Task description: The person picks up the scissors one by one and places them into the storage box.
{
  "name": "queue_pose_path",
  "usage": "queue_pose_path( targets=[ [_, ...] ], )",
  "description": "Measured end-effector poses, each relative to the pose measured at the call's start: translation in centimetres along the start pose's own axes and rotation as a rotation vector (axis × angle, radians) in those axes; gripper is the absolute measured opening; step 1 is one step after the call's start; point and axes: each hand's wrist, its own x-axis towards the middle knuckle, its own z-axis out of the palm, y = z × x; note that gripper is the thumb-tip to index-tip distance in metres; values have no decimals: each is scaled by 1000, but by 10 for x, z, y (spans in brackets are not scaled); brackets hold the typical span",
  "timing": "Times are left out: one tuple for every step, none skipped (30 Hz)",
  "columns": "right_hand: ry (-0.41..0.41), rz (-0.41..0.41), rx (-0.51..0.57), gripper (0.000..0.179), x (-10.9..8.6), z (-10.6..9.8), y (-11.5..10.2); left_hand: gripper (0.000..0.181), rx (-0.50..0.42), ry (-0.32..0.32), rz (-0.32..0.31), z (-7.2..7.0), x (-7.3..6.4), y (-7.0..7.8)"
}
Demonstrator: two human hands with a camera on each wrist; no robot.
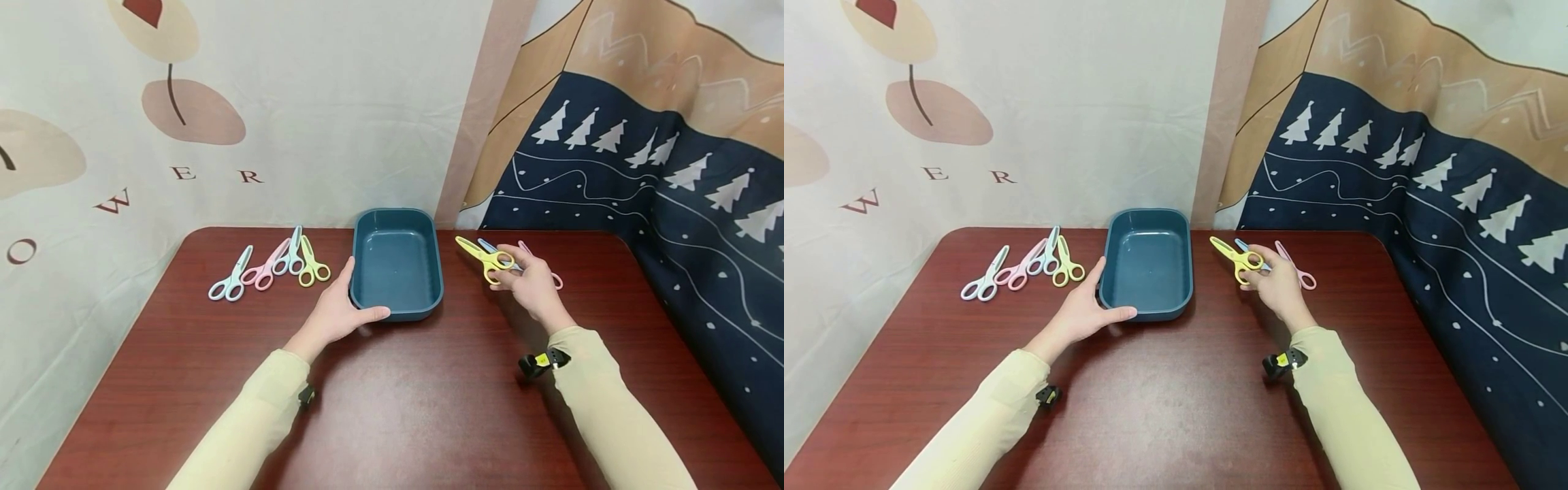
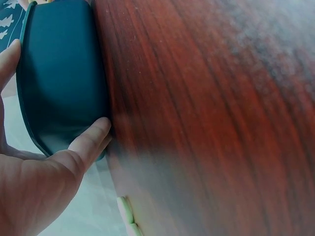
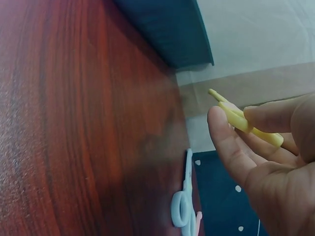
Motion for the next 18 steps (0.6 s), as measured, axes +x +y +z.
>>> queue_pose_path(
  targets=[
    [-6,1,12,61,0,0,-1,129,1,0,0,0,0,0],
    [-13,4,26,61,0,0,-3,129,0,0,0,0,0,0],
    [-17,7,36,60,0,0,-4,129,-1,-1,1,0,0,0],
    [-23,8,46,60,0,0,-5,129,-2,-2,2,0,0,0],
    [-29,7,56,60,-1,0,-7,129,-3,-3,3,0,0,0],
    [-35,7,61,60,-1,-1,-8,129,-4,-3,4,0,0,0],
    [-40,5,62,60,-1,-1,-10,129,-5,-4,4,0,0,0],
    [-44,3,65,60,-1,-1,-11,129,-6,-4,5,0,0,0],
    [-48,-1,67,60,-2,-2,-12,128,-7,-4,5,0,0,0],
    [-51,-5,67,60,-2,-2,-13,128,-7,-4,5,0,0,0],
    [-54,-9,67,61,-2,-2,-14,128,-8,-4,5,0,0,0],
    [-56,-14,68,61,-2,-2,-15,127,-8,-4,5,0,0,0],
    [-58,-20,72,60,-2,-2,-16,127,-8,-2,5,0,0,0],
    [-60,-26,77,60,-2,-1,-17,127,-9,-2,4,0,0,0],
    [-62,-30,80,60,-2,-1,-18,127,-9,-3,3,0,0,0],
    [-64,-34,82,61,-2,0,-19,128,-8,-3,2,0,0,0],
    [-67,-36,85,61,-2,0,-20,128,-6,-3,2,0,0,0],
    [-70,-38,87,60,-2,0,-21,128,-4,-2,2,0,0,0]
  ],
)
